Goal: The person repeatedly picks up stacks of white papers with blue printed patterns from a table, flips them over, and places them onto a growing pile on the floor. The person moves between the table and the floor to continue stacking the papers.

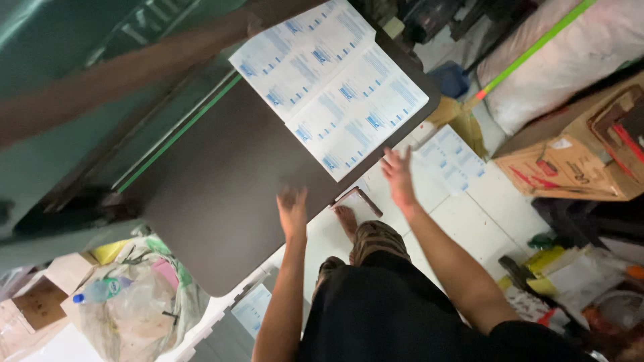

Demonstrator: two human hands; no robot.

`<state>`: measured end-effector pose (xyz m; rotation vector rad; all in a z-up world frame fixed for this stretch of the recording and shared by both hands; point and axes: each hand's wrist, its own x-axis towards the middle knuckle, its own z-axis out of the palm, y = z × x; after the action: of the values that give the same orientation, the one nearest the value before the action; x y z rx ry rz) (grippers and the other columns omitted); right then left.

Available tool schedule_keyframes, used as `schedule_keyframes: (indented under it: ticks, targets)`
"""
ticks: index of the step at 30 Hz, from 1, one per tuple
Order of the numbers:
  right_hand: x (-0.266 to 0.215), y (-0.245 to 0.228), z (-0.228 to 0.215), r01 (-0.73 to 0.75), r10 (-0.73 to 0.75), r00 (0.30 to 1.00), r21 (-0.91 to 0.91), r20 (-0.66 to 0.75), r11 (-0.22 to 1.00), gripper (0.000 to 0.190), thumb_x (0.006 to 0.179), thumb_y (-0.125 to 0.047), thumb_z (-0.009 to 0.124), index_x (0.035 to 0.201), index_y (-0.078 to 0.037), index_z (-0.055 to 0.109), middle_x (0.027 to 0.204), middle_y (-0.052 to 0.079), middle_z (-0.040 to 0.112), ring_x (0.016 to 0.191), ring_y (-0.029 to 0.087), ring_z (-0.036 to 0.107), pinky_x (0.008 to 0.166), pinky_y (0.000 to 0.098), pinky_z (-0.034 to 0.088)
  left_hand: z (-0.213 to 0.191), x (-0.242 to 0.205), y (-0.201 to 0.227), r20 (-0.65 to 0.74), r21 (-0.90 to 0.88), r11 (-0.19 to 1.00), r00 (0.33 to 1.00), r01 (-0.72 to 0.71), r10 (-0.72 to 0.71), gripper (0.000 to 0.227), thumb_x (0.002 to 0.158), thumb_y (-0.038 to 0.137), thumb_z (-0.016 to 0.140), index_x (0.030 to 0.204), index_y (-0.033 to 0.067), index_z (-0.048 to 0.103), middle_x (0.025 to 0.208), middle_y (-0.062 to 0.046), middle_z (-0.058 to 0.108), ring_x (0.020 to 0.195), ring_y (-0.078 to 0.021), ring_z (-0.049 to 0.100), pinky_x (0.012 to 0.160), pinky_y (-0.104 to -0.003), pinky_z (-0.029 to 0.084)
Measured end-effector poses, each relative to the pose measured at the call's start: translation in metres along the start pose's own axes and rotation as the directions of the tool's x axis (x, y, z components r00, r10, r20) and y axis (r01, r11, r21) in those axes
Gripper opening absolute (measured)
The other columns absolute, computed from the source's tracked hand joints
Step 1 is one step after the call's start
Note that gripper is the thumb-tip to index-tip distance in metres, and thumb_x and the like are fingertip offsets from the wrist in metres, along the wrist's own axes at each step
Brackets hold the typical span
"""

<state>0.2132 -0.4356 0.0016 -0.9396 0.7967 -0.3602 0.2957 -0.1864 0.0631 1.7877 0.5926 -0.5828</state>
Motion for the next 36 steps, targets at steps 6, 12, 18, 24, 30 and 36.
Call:
schedule_keyframes:
  ticks: [6, 12, 18, 24, 30, 36]
  targets:
    - [-0.03, 0.022, -0.13, -0.062, 0.024, 0.977, -0.173, -0.214, 0.983, 0.072, 0.109, -0.033, 0.061, 0.162, -0.029, 0.013, 0.147, 0.019, 0.054, 0.128, 0.035, 0.059, 0.106, 0.0455, 0.047, -0.097, -0.085, -0.17, 0.17, -0.164, 0.974, 0.977, 0.154, -0.126, 0.063, 0.097, 0.029, 0.066, 0.142, -0.0112, 0.048, 0.139, -0.037, 0.056, 0.132, -0.0523, 0.053, 0.112, -0.069, 0.037]
    - [-0.151, 0.084, -0.281, -0.558, 0.24, 0.829, -0.779, -0.506, 0.285, 0.114, 0.082, -0.091, 0.055, 0.166, -0.023, 0.02, 0.154, 0.026, 0.047, 0.137, 0.043, 0.051, 0.114, 0.0545, 0.039, -0.097, -0.151, -0.272, 0.154, -0.273, 0.871, 0.912, 0.408, -0.379, 0.054, 0.099, 0.027, 0.068, 0.14, -0.0036, 0.051, 0.135, -0.032, 0.063, 0.126, -0.0499, 0.06, 0.107, -0.074, 0.038]
    - [-0.216, 0.1, -0.368, -0.469, 0.487, 0.771, -0.883, -0.41, -0.001, 0.115, 0.085, -0.09, 0.053, 0.161, -0.005, 0.033, 0.153, 0.031, 0.05, 0.143, 0.046, 0.046, 0.118, 0.0563, 0.036, -0.034, -0.16, -0.272, 0.149, -0.064, 0.977, 0.97, 0.203, -0.192, 0.067, 0.09, 0.033, 0.082, 0.138, -0.0058, 0.055, 0.127, -0.032, 0.064, 0.118, -0.0475, 0.064, 0.094, -0.06, 0.052]
    - [-0.163, 0.061, -0.396, -0.568, 0.352, 0.81, -0.778, -0.47, 0.268, 0.101, 0.089, -0.082, 0.055, 0.16, -0.01, 0.04, 0.156, 0.018, 0.049, 0.147, 0.036, 0.042, 0.122, 0.0518, 0.029, 0.045, -0.163, -0.22, 0.327, 0.289, 0.957, 0.938, 0.013, -0.112, 0.062, 0.09, 0.04, 0.08, 0.134, 0.0008, 0.061, 0.119, -0.023, 0.069, 0.108, -0.0348, 0.071, 0.088, -0.044, 0.06]
    - [-0.094, 0.038, -0.43, -0.581, 0.321, 0.799, -0.516, -0.509, 0.629, 0.09, 0.095, -0.059, 0.06, 0.159, 0.0, 0.036, 0.153, 0.029, 0.048, 0.144, 0.045, 0.042, 0.12, 0.0562, 0.033, 0.117, -0.147, -0.211, 0.38, 0.656, 0.74, 0.913, -0.151, -0.15, 0.067, 0.094, 0.05, 0.07, 0.141, 0.0042, 0.057, 0.136, -0.024, 0.062, 0.124, -0.0419, 0.062, 0.1, -0.057, 0.053]
    - [0.018, 0.083, -0.53, -0.597, 0.392, 0.8, -0.674, -0.455, 0.435, 0.068, 0.092, -0.044, 0.057, 0.156, -0.034, 0.037, 0.16, 0.011, 0.036, 0.144, 0.029, 0.041, 0.102, 0.0368, 0.047, 0.274, -0.111, -0.235, 0.457, 0.778, 0.504, 0.888, -0.376, -0.044, 0.029, 0.09, 0.036, 0.062, 0.111, 0.0158, 0.066, 0.111, -0.005, 0.073, 0.105, -0.0283, 0.068, 0.092, -0.043, 0.051]
